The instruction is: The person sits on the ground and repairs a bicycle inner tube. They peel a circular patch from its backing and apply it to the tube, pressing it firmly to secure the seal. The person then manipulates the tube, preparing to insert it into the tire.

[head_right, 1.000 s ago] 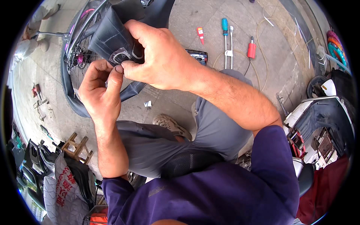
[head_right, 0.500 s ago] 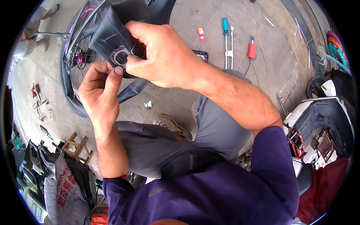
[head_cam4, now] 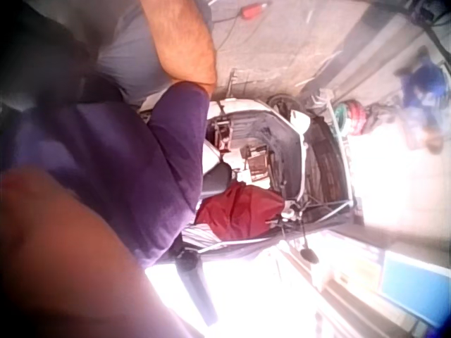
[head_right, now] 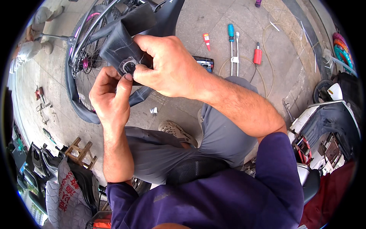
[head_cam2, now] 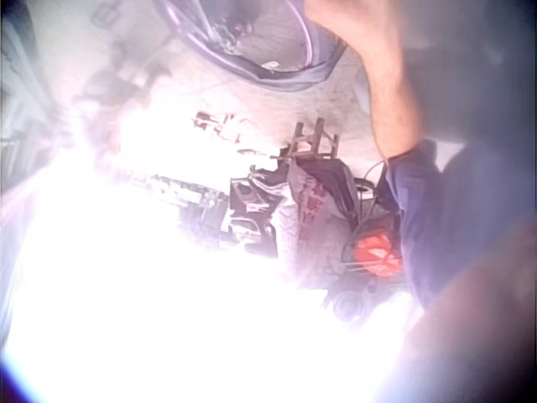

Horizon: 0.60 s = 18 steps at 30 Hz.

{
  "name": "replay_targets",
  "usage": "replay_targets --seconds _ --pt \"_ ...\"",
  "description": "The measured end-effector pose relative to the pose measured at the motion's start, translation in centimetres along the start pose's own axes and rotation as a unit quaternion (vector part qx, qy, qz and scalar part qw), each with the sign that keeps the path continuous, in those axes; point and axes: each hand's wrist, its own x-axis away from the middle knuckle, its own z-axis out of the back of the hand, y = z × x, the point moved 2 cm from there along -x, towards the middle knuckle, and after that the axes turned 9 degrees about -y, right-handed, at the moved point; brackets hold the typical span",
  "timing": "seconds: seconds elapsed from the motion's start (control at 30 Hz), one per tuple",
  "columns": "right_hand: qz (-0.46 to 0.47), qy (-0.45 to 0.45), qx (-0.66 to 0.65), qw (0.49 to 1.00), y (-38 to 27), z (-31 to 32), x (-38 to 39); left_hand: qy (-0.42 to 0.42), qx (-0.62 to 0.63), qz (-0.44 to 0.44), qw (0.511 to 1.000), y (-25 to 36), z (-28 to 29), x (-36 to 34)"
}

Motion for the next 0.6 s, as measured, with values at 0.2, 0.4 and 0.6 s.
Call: replay_targets --seconds 0.2,0.4,0.6 --pt "0.048 0.019 -0.039 0.998 0.1 -0.5 0.1 0.009 0.027 -0.011 1.0 -0.2 -0.1 -0.2" --pt "0.029 0.024 0.004 0.999 -0.2 -0.1 0.1 0.005 0.021 -0.003 1.0 -0.4 -0.2 -0.2" --pt "0.035 0.008 0.044 0.998 -1.6 0.4 0.1 0.003 0.058 -0.006 0.998 -0.3 -0.2 -0.3"
